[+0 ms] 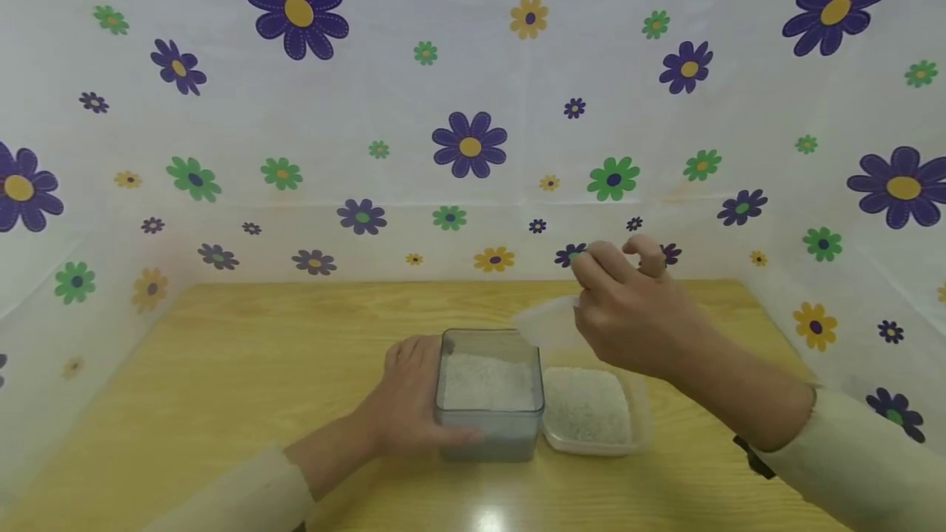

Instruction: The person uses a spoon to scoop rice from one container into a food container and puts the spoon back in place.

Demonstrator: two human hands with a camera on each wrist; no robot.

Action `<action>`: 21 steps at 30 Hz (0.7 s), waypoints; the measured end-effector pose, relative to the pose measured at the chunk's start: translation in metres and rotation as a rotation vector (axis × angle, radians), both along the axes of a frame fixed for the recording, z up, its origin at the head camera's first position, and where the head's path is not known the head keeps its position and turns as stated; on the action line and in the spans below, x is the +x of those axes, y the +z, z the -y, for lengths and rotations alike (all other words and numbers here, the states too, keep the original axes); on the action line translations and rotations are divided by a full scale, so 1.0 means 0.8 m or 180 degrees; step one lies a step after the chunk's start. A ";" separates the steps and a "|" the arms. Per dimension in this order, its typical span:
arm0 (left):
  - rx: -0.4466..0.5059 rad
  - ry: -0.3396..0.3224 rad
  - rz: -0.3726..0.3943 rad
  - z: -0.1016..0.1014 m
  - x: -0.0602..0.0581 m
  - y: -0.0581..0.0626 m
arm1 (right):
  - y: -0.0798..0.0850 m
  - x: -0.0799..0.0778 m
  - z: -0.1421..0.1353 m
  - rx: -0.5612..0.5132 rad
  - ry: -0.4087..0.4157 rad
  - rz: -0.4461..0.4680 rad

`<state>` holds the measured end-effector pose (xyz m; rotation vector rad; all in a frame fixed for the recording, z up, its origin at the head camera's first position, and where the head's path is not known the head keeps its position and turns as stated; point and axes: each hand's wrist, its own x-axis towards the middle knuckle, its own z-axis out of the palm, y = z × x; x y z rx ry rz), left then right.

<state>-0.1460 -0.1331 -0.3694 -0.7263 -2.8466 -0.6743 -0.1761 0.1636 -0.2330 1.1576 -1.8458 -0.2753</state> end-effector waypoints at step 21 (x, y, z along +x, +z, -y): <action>0.0186 -0.0247 -0.0080 0.001 -0.004 -0.001 | -0.046 -0.005 0.085 0.1242 -0.0162 -0.0389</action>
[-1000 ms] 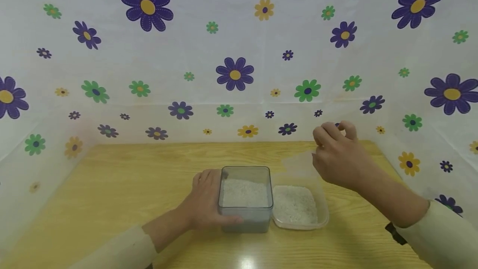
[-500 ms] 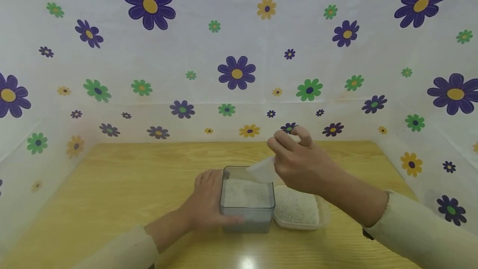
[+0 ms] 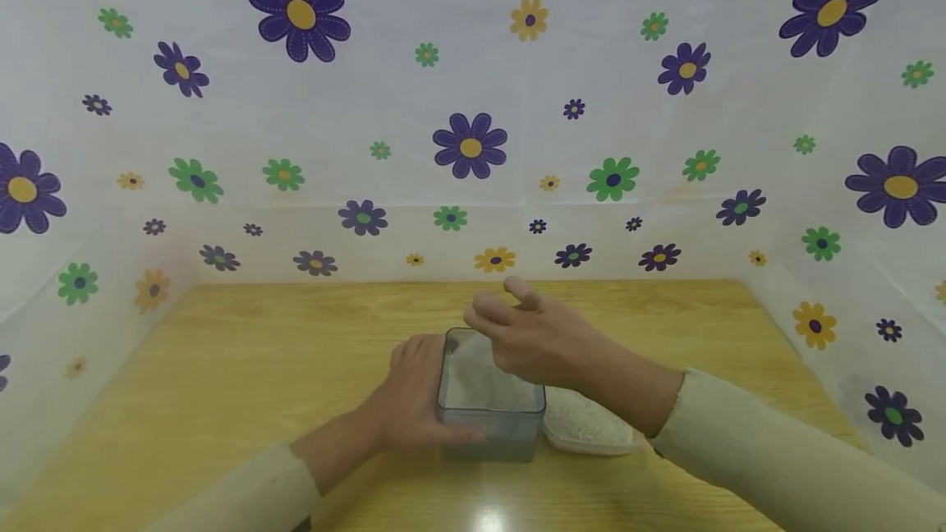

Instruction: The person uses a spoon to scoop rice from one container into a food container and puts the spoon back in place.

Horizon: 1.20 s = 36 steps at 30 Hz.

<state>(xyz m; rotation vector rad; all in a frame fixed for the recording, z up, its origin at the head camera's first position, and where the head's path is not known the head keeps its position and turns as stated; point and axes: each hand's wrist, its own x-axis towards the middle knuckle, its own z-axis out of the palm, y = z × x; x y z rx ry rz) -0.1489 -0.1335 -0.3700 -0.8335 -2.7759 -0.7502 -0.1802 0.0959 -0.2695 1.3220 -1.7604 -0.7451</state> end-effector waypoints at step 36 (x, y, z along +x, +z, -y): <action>-0.0246 0.0130 0.0053 -0.002 0.002 0.004 | -0.021 0.012 0.004 -0.0850 -0.1217 0.3063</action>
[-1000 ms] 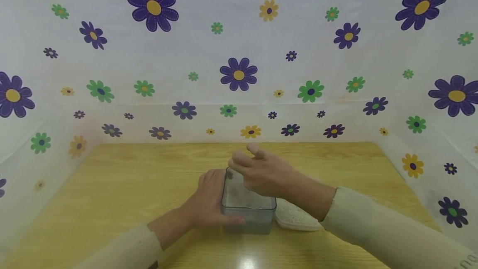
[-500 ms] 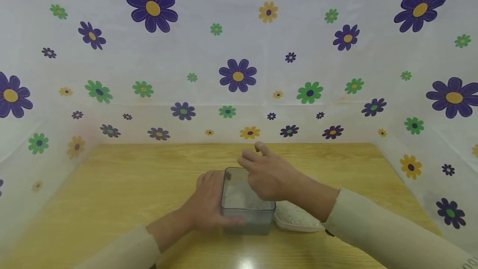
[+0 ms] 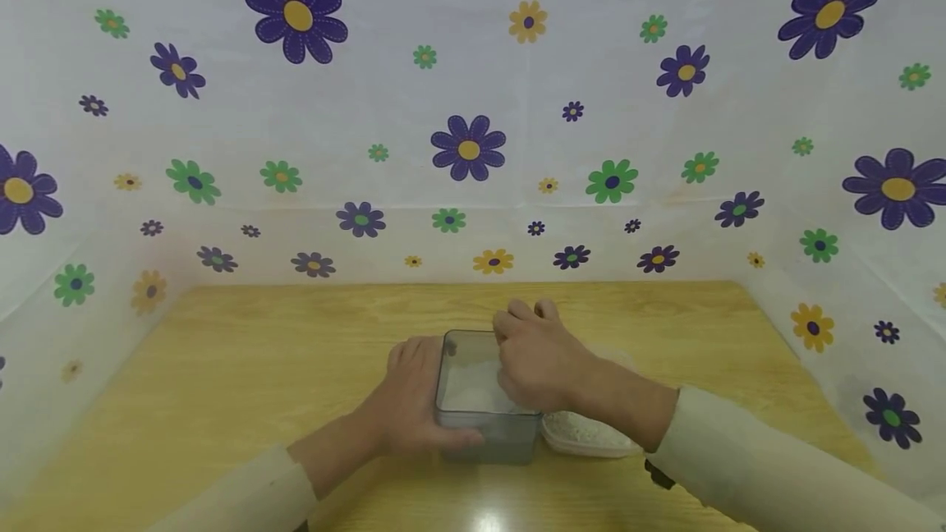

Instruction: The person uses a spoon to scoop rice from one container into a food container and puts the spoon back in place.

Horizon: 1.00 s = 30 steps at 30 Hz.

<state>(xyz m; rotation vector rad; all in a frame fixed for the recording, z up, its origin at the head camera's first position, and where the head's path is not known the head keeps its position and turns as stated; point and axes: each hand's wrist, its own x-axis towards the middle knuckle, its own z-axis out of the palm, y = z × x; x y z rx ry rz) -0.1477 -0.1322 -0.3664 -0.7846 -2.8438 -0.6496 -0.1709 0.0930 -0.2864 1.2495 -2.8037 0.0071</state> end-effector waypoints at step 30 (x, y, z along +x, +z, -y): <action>-0.0029 -0.0001 -0.0042 0.001 0.000 -0.002 | 0.007 -0.007 -0.042 -0.0976 -0.0651 0.1123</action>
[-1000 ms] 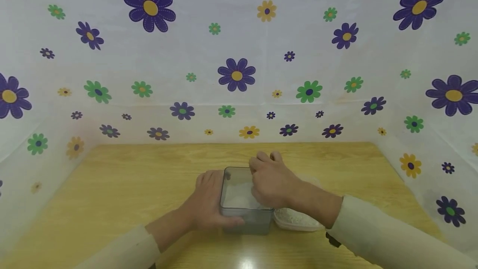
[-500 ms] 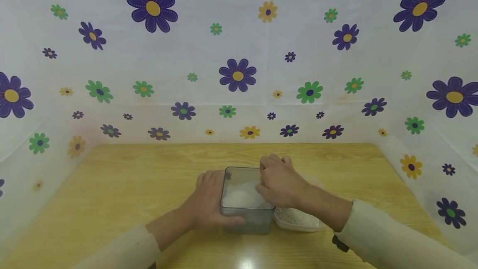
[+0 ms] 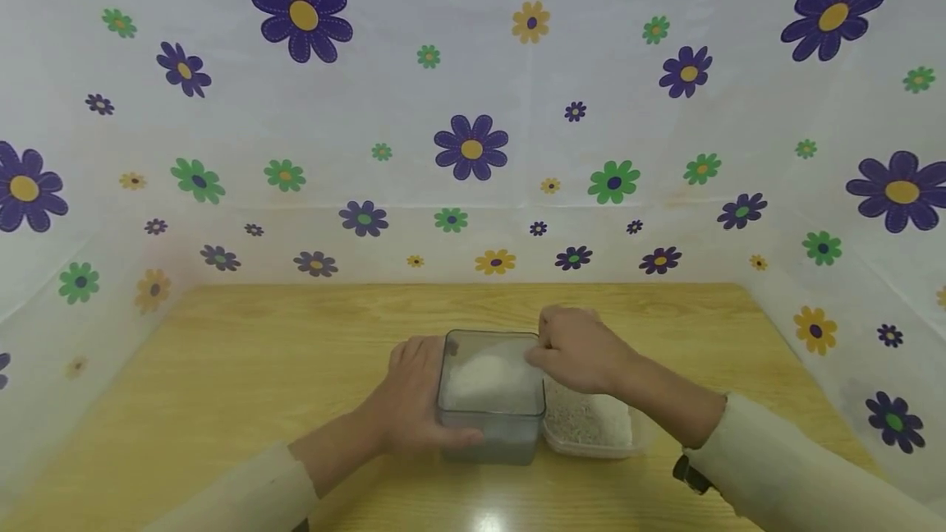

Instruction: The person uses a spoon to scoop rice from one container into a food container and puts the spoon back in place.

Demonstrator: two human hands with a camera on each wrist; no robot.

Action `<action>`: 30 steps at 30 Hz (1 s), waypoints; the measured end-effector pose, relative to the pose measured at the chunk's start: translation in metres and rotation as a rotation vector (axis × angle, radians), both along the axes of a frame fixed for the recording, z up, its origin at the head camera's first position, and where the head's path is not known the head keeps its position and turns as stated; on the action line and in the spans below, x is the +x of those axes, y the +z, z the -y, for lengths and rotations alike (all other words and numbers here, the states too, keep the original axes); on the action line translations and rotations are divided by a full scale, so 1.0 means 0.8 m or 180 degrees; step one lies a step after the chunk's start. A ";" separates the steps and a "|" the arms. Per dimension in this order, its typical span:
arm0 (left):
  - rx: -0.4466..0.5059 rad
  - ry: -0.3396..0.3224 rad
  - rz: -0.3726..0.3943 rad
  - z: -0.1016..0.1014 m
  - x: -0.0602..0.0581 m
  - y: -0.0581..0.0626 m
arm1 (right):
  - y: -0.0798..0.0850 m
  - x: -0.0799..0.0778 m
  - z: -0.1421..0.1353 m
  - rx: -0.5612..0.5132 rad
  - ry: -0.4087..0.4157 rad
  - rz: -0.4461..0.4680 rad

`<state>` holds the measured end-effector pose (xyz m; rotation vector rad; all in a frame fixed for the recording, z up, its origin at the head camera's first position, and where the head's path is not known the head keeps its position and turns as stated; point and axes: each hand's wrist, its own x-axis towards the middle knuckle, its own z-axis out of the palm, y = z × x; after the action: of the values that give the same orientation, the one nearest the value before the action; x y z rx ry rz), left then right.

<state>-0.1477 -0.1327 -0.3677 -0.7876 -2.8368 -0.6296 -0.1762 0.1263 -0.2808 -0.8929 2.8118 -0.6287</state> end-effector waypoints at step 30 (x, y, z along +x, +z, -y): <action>0.0118 -0.0005 0.0079 0.000 -0.002 0.002 | 0.029 0.001 -0.078 -0.0434 -0.0489 0.0304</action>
<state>-0.1496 -0.1331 -0.3661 -0.7815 -2.8382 -0.6948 -0.1758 0.1888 -0.2577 -0.6515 2.7972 -0.8689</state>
